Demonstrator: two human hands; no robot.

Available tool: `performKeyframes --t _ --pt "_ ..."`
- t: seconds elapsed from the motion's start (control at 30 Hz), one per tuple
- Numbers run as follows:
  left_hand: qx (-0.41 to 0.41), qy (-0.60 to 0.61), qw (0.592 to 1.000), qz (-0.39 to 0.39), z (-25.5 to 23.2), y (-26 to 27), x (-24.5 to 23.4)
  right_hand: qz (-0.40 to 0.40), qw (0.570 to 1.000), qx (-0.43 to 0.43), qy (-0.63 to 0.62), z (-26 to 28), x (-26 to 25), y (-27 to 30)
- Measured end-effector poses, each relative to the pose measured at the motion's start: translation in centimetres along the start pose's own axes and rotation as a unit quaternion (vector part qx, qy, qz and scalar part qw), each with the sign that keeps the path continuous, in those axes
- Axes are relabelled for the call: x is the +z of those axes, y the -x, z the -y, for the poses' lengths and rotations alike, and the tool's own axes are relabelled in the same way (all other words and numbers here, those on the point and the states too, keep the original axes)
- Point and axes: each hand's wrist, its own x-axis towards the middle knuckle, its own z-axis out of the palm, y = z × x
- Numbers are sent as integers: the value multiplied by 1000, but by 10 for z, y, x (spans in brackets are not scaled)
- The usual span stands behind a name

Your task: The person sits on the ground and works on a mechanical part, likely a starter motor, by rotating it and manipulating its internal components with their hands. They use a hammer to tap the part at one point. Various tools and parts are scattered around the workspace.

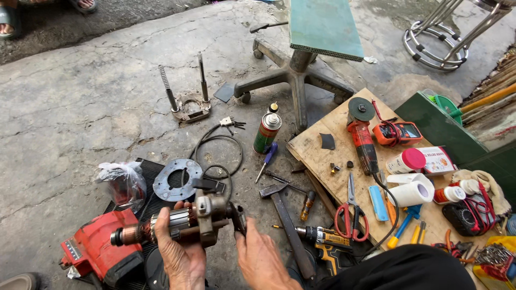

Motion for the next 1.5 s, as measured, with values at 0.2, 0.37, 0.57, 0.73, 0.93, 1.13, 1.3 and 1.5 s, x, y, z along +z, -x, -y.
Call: performKeyframes --t 0.2,0.37,0.57,0.73,0.93,1.13,1.3,1.5 --pt "53 85 992 -75 14 -20 -13 -36 999 -8 -26 -8 24 -6" --pt "22 87 986 -141 28 -35 -21 -143 982 -120 -21 -39 50 -12" --pt "-145 74 982 -99 28 -45 -14 -303 897 -309 90 -67 50 -37" --pt "-313 30 942 -120 7 8 34 -304 798 -474 214 -85 -5 -76" --pt "-339 57 929 -135 53 -21 -34 -215 774 -511 305 -98 -61 -86" --pt "-410 105 897 -126 56 -12 -25 -186 813 -474 282 -96 -65 -81" --pt "-358 49 911 -199 34 10 8 -118 904 -341 228 -96 -35 -49" --pt "-256 107 957 -81 54 -36 -46 74 989 -31 123 -49 -18 -14"
